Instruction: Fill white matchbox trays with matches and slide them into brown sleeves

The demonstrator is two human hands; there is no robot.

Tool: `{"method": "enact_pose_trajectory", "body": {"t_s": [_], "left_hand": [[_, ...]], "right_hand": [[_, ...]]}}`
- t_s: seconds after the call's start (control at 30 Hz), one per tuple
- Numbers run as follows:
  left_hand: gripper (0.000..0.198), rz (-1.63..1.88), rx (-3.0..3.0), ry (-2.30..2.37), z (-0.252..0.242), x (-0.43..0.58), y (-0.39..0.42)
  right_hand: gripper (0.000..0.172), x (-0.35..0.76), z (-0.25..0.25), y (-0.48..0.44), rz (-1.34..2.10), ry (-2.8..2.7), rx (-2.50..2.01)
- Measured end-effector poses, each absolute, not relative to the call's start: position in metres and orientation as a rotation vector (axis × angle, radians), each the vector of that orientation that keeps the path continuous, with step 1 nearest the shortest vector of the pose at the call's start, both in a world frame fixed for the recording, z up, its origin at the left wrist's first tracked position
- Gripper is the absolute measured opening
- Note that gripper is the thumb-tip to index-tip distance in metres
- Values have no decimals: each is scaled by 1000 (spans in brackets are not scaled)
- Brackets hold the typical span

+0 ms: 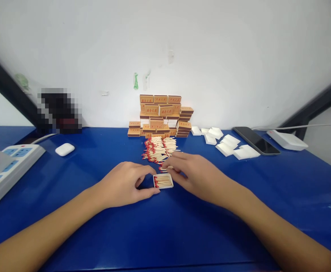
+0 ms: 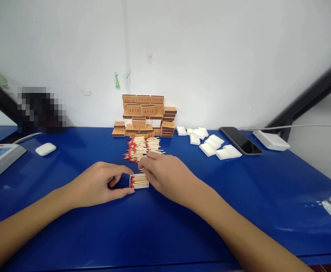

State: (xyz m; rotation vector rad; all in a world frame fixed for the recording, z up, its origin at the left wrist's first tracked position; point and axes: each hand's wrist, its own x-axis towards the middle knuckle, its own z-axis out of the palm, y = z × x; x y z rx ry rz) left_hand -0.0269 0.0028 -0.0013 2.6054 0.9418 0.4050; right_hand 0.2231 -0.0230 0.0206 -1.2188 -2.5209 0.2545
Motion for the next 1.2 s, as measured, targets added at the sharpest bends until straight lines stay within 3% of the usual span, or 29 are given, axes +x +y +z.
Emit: {"method": "enact_pose_trajectory", "body": {"t_s": [0.13,0.3,0.47,1.2], "left_hand": [[33,400,2603,933,-1,-27,2],[32,399,2594,927,0,-26,1],[33,389,2589,931,1,-26,2],[31,378,2564,919,3,-25,-1]], "right_hand": [[14,244,32,-15,181,-2462,-1337],[8,257,27,-11,321,-2546,-1475],[13,251,22,-15,483,-2597,-1476],[10,235,17,-14,286,-2501,-1328]]}}
